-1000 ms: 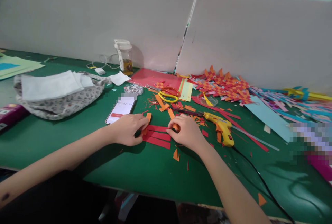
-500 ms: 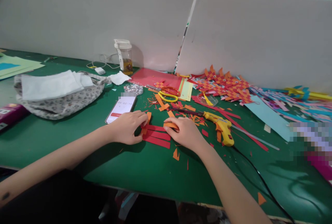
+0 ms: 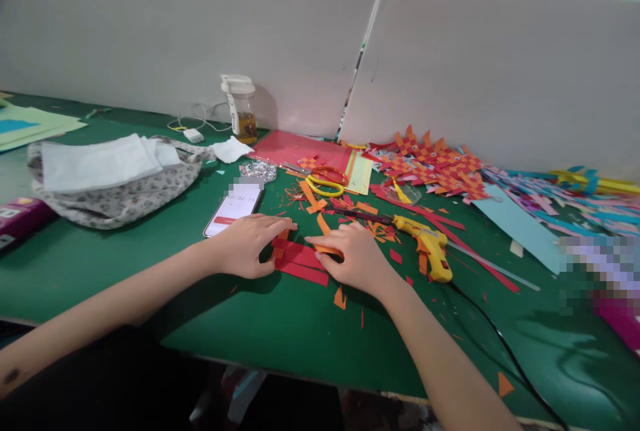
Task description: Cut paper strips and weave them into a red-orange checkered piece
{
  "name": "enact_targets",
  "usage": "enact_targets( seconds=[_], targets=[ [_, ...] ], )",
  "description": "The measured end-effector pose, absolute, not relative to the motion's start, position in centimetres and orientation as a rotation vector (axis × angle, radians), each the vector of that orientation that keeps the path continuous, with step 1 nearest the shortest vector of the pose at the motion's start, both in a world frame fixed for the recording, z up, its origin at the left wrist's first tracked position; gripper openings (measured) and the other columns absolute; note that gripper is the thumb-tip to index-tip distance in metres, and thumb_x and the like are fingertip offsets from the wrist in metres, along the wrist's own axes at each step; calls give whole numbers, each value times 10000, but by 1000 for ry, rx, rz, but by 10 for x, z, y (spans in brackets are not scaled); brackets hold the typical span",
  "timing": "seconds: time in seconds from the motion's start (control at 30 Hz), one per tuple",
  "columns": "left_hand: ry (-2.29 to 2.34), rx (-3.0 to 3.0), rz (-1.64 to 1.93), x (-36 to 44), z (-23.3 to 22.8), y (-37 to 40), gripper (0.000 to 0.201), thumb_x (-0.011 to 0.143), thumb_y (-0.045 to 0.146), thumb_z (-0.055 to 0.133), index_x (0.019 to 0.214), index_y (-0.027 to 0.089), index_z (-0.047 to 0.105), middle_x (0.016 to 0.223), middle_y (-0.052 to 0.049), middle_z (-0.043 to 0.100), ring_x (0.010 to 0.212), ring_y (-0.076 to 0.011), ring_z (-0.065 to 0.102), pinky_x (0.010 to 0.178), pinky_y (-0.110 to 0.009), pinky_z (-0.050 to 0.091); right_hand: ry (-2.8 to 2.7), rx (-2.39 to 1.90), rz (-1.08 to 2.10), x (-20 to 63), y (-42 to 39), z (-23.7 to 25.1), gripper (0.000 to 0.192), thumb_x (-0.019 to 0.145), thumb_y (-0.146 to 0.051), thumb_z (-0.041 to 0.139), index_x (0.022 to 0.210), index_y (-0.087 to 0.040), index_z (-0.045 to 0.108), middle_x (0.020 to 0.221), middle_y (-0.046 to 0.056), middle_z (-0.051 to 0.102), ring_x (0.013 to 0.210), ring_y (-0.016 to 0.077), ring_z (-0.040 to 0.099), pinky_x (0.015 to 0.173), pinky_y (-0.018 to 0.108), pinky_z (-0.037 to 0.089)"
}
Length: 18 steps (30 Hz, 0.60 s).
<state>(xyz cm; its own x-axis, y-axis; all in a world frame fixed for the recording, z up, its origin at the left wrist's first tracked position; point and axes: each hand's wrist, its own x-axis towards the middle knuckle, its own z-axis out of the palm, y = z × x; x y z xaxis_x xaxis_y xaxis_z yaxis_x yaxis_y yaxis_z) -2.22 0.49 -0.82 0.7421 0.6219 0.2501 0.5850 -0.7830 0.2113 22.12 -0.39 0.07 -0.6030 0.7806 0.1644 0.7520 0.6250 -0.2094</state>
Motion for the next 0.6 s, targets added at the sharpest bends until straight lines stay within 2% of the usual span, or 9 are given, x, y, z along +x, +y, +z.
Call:
enact_targets(
  seconds=[0.1, 0.2, 0.3, 0.4, 0.5, 0.6],
  targets=[
    [968, 2822, 478, -22, -7, 5, 547, 672, 245, 491, 1207, 151, 425, 1146, -110, 602, 1036, -249, 583, 870, -392, 450, -2669, -1186, 172, 216, -7, 4, 328, 876, -354, 452, 1159, -292, 604, 746, 27, 665, 696, 154, 509, 735, 331, 325],
    [961, 2817, 474, -22, -7, 5, 554, 663, 245, 496, 1205, 152, 436, 1161, -110, 598, 1044, -252, 579, 880, -397, 447, -2701, -1173, 128, 213, -10, 7, 330, 867, -407, 455, 1130, -306, 628, 760, 42, 639, 705, 161, 492, 754, 354, 335],
    [961, 2812, 471, -21, -6, 5, 551, 657, 250, 504, 1196, 151, 445, 1152, -109, 603, 1035, -254, 583, 881, -400, 447, -2690, -1104, 45, 210, -11, 8, 336, 835, -456, 488, 1101, -325, 644, 981, 77, 615, 882, 210, 504, 848, 416, 343],
    [951, 2809, 463, -21, -6, 5, 549, 656, 245, 504, 1192, 141, 449, 1137, -112, 608, 1026, -255, 586, 873, -398, 453, -2728, -1025, 43, 207, -12, 8, 353, 846, -447, 475, 1163, -347, 594, 1276, 62, 508, 1129, 269, 435, 987, 526, 255],
    [943, 2798, 458, -21, -6, 5, 555, 663, 245, 502, 1203, 136, 440, 1123, -116, 611, 1021, -258, 588, 864, -396, 459, -2789, -1012, 65, 206, -12, 5, 388, 857, -477, 447, 1206, -345, 556, 1366, 47, 447, 1238, 299, 363, 1017, 605, 195],
    [955, 2774, 437, -22, -5, 5, 545, 672, 249, 506, 1203, 148, 436, 1108, -116, 615, 1009, -261, 592, 842, -392, 471, -2816, -1042, 81, 208, -11, 4, 401, 861, -503, 428, 1211, -349, 547, 1403, 35, 407, 1287, 300, 318, 1023, 625, 187]
  ],
)
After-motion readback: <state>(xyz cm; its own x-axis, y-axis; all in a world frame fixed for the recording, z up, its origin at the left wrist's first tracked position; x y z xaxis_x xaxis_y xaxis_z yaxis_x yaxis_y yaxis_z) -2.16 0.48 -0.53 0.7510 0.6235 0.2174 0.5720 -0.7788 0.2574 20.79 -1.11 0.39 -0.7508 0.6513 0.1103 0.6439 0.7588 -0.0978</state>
